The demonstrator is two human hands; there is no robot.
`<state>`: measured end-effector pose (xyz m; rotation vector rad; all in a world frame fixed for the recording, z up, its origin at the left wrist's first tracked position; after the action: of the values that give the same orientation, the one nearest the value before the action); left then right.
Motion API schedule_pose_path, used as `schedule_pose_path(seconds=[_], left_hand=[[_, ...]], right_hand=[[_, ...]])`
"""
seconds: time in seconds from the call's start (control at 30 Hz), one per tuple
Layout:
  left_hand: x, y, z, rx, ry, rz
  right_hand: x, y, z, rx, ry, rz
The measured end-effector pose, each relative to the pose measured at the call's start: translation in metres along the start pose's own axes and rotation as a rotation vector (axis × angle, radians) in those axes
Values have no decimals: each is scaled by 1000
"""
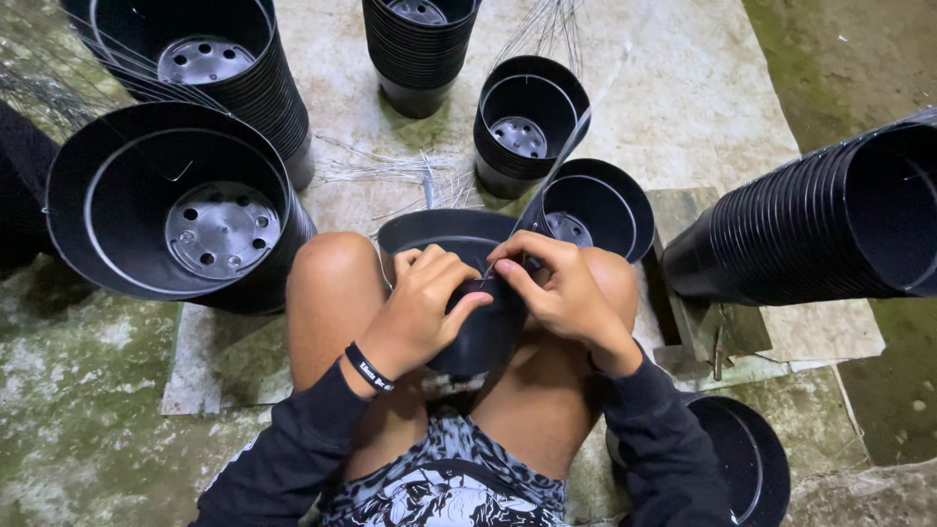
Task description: The person sits on the floor and assembles wire hangers into black plastic plant pots. They cut wire pieces with pliers, bend them into loops, and insert them through holes in the pot base, then twist the ends to secure the hanger.
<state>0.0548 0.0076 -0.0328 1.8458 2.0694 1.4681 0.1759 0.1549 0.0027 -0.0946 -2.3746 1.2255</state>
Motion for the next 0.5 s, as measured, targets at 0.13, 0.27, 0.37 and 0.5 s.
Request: schedule_pose_path(seconds=[0.13,0.27,0.37,0.5], left_hand=[[2,3,3,68,3,61],[2,8,6,129,2,115],[1,12,5,122,-1,133],[0,13,3,114,-14,116]], right_hand=[[3,-3,-4,1,-51,28],[5,-9,-4,-40,-112,15],[3,-12,-5,-32,-114,17],[1,-13,-2,-22,-94,-21]])
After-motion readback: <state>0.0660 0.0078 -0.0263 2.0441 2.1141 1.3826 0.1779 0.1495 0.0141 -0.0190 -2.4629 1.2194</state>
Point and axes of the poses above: each hand's wrist, its own x-axis towards the middle knuckle, its own z-axis out of the palm, y = z × x, the point moved 3 cm from there along x, towards the middle knuckle, and after that the axes turned 5 degrees about -z, right-handed, at the moved point
